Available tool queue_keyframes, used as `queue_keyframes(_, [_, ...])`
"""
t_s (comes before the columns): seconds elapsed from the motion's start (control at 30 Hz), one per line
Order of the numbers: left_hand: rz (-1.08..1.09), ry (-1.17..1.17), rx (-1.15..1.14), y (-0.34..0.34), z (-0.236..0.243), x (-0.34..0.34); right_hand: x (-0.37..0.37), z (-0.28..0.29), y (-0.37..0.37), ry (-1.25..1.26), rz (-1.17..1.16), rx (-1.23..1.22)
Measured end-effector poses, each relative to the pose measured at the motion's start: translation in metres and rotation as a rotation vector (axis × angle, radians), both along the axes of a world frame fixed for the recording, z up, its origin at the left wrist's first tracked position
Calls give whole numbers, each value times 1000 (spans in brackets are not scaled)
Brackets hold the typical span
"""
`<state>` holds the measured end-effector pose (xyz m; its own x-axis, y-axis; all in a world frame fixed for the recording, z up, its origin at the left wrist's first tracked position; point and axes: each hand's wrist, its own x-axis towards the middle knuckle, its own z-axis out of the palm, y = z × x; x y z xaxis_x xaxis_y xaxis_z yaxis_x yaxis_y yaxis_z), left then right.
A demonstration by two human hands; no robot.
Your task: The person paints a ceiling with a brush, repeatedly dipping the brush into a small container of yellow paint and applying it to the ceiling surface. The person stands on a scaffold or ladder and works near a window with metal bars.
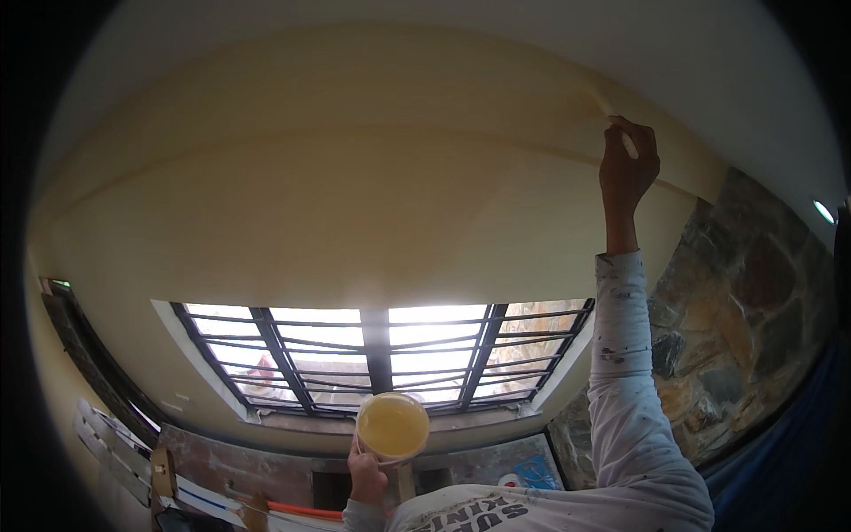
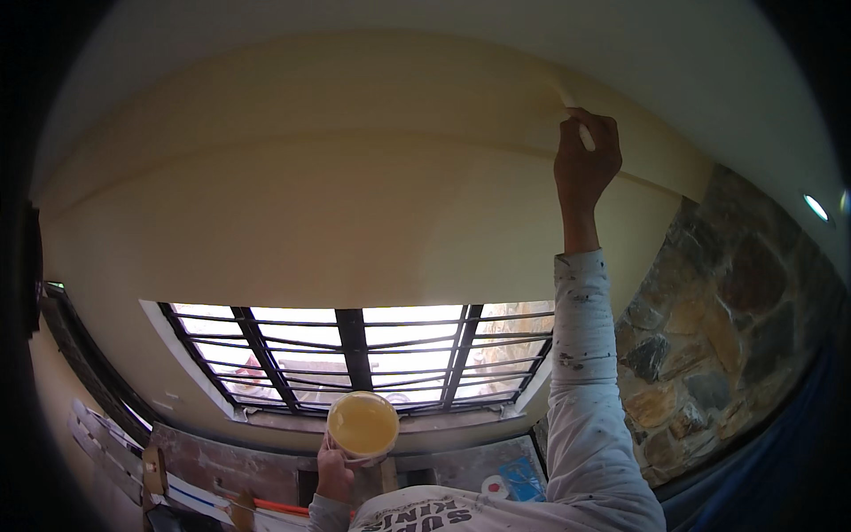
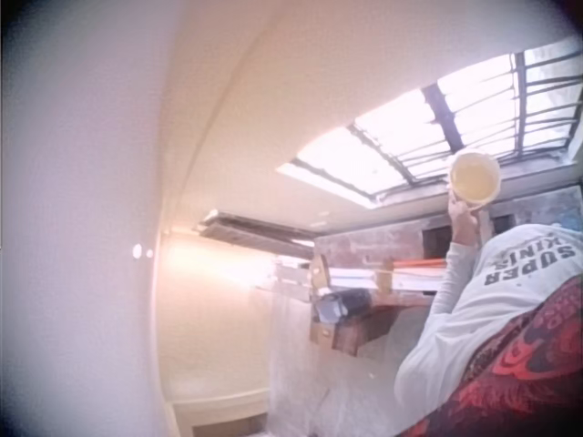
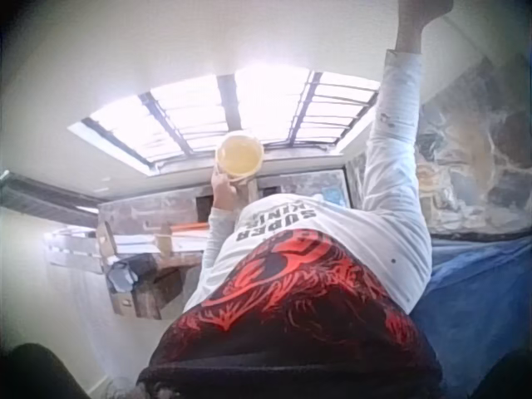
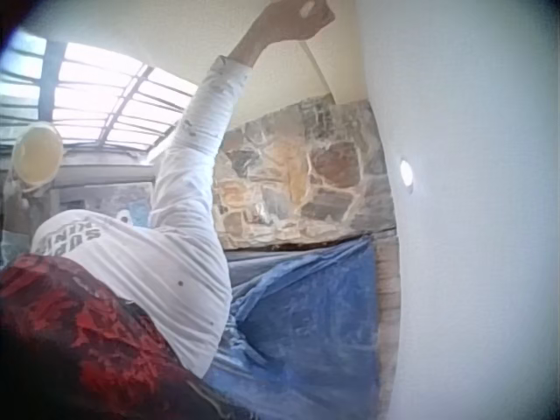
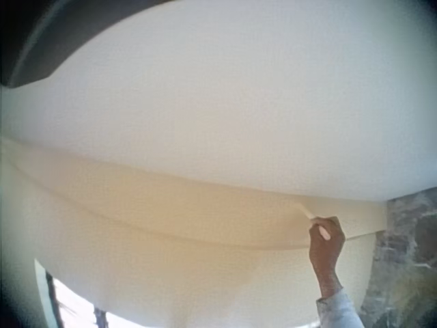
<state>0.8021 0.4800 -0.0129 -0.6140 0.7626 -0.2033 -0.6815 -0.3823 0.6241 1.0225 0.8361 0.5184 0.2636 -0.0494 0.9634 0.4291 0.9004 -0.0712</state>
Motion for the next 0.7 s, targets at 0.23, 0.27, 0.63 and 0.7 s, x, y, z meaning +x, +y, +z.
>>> queue_keyframes(0.23, [-10,6,-33,3,-7,-2,-16,-15,-20,-22,92,100])
queue_keyframes(0.27, [-16,24,-39,5,-8,-3,-28,-16,-30,-66,114,104])
queue_keyframes(0.63, [3,14,-92,6,-4,4,-44,-19,-46,-117,72,160])
queue_keyframes(0.7, [-13,29,-77,10,-8,2,-56,-21,-48,-178,107,190])
